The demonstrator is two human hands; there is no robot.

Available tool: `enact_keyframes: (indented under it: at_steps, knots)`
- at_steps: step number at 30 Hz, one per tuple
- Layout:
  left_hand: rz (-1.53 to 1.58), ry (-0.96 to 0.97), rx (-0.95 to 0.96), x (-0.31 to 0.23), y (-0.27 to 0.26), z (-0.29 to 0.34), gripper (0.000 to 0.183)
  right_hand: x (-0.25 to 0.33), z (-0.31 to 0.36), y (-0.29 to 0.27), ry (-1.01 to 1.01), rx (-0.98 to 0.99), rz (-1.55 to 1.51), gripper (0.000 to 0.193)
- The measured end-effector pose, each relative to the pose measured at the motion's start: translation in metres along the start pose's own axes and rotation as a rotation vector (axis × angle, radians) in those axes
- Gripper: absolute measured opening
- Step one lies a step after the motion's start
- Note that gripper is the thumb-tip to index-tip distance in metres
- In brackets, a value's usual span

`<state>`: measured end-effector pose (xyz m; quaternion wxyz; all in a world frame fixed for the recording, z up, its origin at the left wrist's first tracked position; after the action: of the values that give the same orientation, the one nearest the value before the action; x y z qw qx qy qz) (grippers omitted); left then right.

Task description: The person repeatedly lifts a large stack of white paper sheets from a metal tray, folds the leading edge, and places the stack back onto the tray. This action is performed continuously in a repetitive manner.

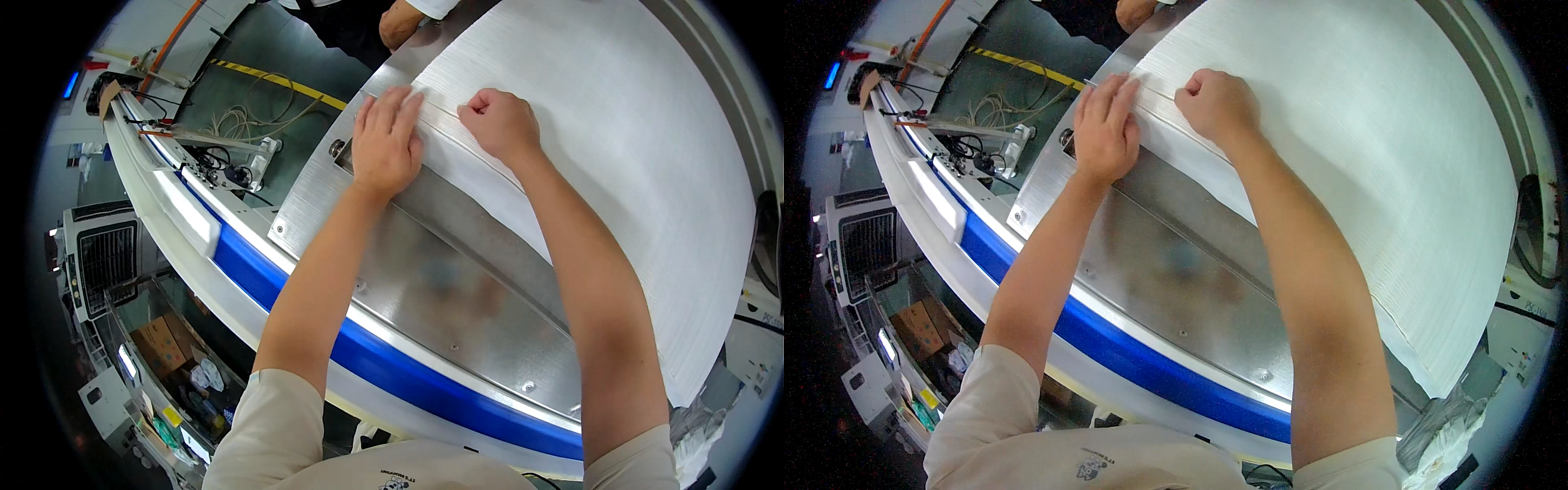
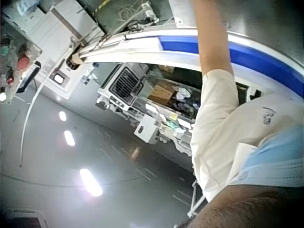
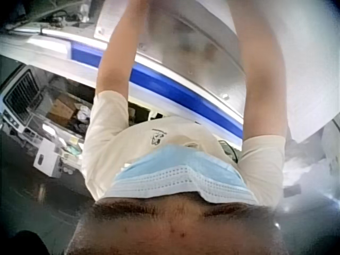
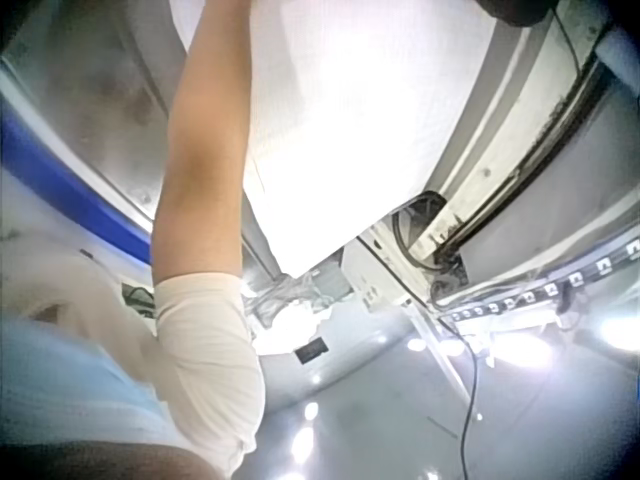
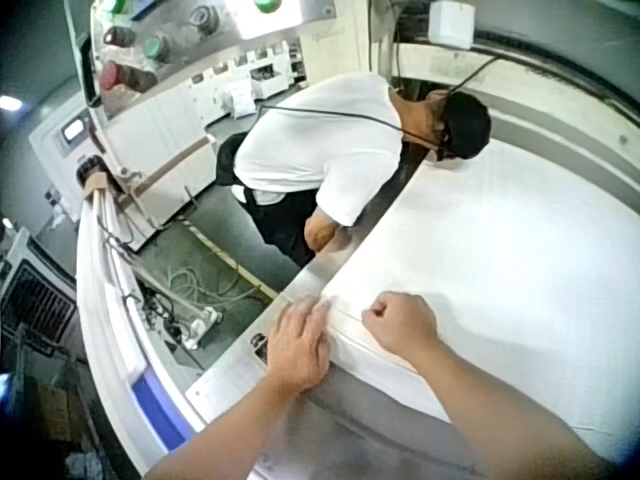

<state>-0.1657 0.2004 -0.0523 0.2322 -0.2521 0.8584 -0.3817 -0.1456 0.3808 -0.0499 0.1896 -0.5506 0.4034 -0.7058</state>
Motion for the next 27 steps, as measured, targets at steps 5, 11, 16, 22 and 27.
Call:
enact_keyframes:
  at_steps: [5,11,16,22,27]
  knots:
    - [-0.033,0.023,0.052,-0.004,0.003,0.01,0.044,0.0,0.004,0.002,-0.054,-0.07,0.022,0.023]
    - [-0.002,0.019,0.017,-0.004,0.002,0.009,0.041,-0.003,0.004,0.003,-0.043,-0.086,0.052,0.024]
    - [-0.045,0.018,0.034,-0.012,0.001,0.003,0.038,-0.007,0.0,0.001,-0.033,-0.061,0.021,0.023]
    - [-0.03,0.002,0.005,-0.006,0.0,0.015,0.031,-0.006,0.0,0.001,-0.013,-0.062,0.051,0.025]
    - [-0.035,-0.021,0.018,-0.005,-0.016,0.031,0.03,-0.002,0.002,0.002,-0.027,-0.042,0.025,0.023]
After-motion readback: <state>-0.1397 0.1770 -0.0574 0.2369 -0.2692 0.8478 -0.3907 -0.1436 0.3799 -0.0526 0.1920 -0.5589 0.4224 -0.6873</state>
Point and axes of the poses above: each hand's wrist, its own z-axis away from the middle knuckle, its own y-axis out of the palm, x = y × z, the point moved 5 cm from there along -z, towards the middle knuckle, and after that the axes turned 1 degree about y, right-handed, at the moved point
